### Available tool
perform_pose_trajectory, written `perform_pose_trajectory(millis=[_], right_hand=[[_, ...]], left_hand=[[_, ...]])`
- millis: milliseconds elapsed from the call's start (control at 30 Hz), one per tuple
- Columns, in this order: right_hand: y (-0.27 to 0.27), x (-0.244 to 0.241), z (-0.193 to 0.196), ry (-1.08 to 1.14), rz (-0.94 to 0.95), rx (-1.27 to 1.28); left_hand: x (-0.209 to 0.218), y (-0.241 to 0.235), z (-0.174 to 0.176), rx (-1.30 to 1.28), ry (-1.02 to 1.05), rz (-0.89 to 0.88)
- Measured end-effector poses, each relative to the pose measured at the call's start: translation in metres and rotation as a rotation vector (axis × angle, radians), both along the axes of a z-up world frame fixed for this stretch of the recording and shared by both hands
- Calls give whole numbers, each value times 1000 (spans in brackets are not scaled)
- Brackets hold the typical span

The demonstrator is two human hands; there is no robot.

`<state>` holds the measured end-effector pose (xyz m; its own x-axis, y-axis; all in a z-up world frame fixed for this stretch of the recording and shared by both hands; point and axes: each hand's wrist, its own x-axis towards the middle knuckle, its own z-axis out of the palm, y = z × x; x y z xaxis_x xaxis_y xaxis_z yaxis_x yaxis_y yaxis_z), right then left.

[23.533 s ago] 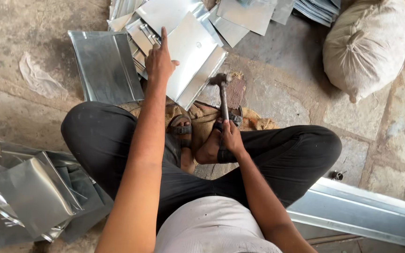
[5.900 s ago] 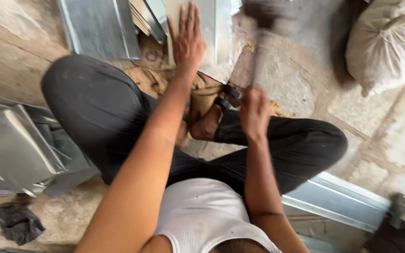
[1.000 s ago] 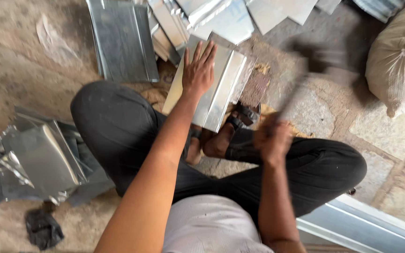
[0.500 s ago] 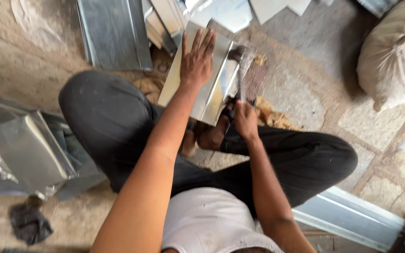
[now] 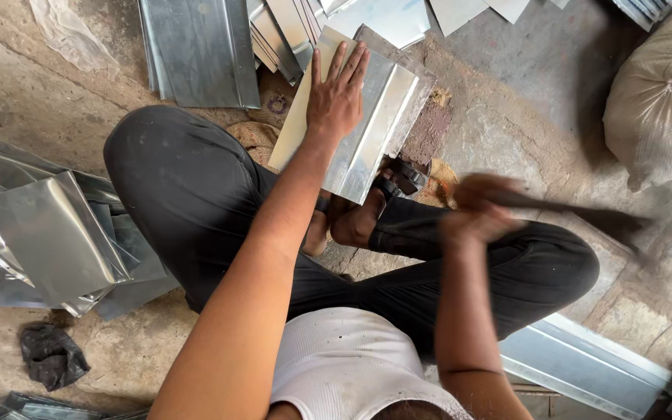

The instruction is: The person hammers metal sheets against a metal block. They pick up the sheets from a pile one at a time, use a hammer to flatten or shape the edges, and then place them into a new stack on the floor.

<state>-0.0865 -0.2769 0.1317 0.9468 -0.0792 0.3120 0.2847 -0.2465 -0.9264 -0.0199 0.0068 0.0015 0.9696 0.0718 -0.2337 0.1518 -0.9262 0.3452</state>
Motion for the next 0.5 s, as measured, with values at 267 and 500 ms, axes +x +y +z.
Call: perform_pose_trajectory(millis=[267, 500], right_hand=[[29, 13, 29, 739, 183, 123], [1, 25, 96, -65, 336, 339]], left_hand=[[6, 2, 0, 42, -77, 18], [0, -1, 7, 4, -48, 22]])
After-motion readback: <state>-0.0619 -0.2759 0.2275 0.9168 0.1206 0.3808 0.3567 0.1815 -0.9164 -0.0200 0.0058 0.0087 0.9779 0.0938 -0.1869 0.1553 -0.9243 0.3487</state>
